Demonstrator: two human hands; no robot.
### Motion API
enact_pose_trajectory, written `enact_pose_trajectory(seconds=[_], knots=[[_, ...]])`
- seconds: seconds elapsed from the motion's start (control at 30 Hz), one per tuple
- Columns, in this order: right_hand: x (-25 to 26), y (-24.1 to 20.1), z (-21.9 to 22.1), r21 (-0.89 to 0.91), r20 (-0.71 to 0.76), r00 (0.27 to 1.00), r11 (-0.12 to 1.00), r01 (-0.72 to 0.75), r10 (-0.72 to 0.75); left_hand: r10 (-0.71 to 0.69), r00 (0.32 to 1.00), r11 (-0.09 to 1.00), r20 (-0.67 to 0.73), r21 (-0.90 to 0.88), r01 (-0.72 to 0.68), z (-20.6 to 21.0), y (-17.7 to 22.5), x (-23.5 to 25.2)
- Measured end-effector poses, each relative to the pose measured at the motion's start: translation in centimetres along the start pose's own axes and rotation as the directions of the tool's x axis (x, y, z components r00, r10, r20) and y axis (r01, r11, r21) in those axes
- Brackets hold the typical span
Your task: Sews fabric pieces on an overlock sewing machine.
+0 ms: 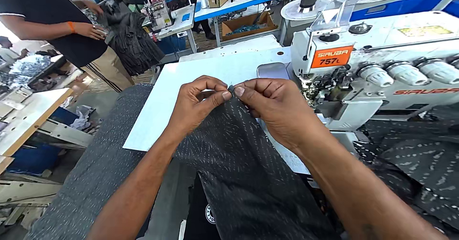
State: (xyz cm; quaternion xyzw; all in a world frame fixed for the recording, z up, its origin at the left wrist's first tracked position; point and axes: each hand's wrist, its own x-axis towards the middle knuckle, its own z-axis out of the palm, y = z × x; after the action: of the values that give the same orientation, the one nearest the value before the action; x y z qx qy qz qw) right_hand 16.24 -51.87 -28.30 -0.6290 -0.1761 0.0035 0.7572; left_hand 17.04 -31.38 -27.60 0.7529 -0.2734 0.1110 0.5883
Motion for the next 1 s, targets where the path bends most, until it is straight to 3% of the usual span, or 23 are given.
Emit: enact_pose_trajectory(seconds=[0.1, 0.27, 0.37, 0.5, 0.67, 0.87, 1.0], knots=[[-0.2, -0.6, -0.2, -0.031, 0.039, 0.999, 0.999, 0.016, -0.014, -0.146, 0.985, 0.986, 0.092, -0.07, 0.153, 0.0, 0.5, 0.3], [-2.4, 0.8, -2.3, -0.086, 0.137, 0.977, 0.981, 0.175, -0.162, -0.007, 1.0, 1.0, 0.023, -0.009, 0.007, 0.1, 1.0, 0.9], [-6.4, 3.5, -4.1, -0.18, 0.171, 0.978, 0.972, 0.15, -0.12, 0.026, 1.0, 1.0, -0.001, 0.004, -0.026, -0.5, 1.2, 1.7], [-10.6, 6.4, -5.4, -0.128, 0.136, 0.988, 0.988, 0.085, -0.068, 0.003, 1.0, 1.0, 0.005, 0.019, -0.003, -0.9, 1.2, 2.3], [-13.6, 8.1, -5.5, -0.154, 0.078, 0.993, 0.983, 0.104, -0.093, -0.02, 0.999, 0.999, -0.027, 0.044, 0.021, -0.7, 1.6, 2.3], [-14.3, 9.1, -4.4, -0.251, 0.0, 0.988, 0.957, 0.147, -0.151, -0.002, 0.999, 1.0, -0.051, 0.027, 0.003, -0.9, 1.8, 2.5], [-14.4, 9.4, -4.4, -0.292, -0.074, 0.992, 0.953, 0.078, -0.104, -0.008, 0.999, 0.999, -0.037, 0.04, 0.009, -1.3, 2.2, 2.7]])
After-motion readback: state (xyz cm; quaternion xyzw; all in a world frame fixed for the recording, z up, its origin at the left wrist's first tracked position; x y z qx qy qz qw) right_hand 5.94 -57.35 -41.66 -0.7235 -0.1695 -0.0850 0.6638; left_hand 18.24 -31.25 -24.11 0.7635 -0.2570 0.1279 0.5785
